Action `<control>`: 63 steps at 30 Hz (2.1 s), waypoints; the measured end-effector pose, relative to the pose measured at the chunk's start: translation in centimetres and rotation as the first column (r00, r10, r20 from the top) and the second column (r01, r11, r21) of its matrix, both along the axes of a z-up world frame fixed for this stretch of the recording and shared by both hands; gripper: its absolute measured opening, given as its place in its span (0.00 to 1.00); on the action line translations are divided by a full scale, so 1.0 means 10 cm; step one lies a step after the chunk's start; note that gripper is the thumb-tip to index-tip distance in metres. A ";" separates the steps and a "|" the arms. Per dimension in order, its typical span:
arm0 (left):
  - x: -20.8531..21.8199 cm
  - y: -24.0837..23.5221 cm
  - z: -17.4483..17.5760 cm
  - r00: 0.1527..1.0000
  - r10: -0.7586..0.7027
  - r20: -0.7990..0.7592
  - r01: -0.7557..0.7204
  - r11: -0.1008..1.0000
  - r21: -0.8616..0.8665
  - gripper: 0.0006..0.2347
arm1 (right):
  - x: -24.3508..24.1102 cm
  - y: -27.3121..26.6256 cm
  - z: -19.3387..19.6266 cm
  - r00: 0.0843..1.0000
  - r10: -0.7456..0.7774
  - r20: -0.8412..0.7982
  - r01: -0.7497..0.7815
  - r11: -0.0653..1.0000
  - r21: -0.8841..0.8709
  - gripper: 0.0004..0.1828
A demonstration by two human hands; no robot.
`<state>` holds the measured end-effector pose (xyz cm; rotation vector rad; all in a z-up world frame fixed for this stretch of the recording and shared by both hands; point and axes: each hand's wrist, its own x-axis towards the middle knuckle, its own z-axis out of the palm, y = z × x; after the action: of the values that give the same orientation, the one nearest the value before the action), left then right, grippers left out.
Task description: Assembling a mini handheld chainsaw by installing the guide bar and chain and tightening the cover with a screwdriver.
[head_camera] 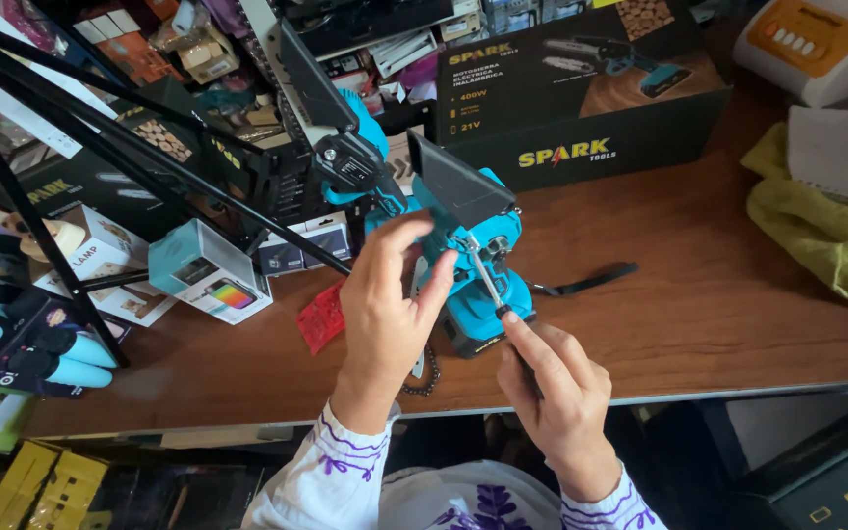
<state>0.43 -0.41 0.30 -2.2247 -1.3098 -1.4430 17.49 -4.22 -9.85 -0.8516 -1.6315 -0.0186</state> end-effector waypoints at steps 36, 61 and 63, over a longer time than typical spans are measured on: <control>0.16 0.09 -0.11 0.970 0.047 0.237 -0.004 0.984 -0.178 0.23 | 0.14 -0.04 -0.32 0.971 -0.016 -0.239 0.019 1.000 0.009 0.12; 0.27 0.20 -0.19 0.961 0.148 0.233 -0.101 0.974 -0.205 0.26 | 1.09 0.01 0.73 0.998 0.065 0.017 -0.061 0.983 -0.173 0.13; 0.27 0.23 -0.22 0.961 0.166 0.220 -0.142 0.983 -0.118 0.26 | 1.39 -0.04 0.86 0.968 0.070 0.239 0.074 0.835 -0.545 0.36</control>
<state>3.12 1.84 -1.90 -2.0072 -1.6227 -1.6465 31.36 -4.59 -1.20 -1.3354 -1.9091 0.3778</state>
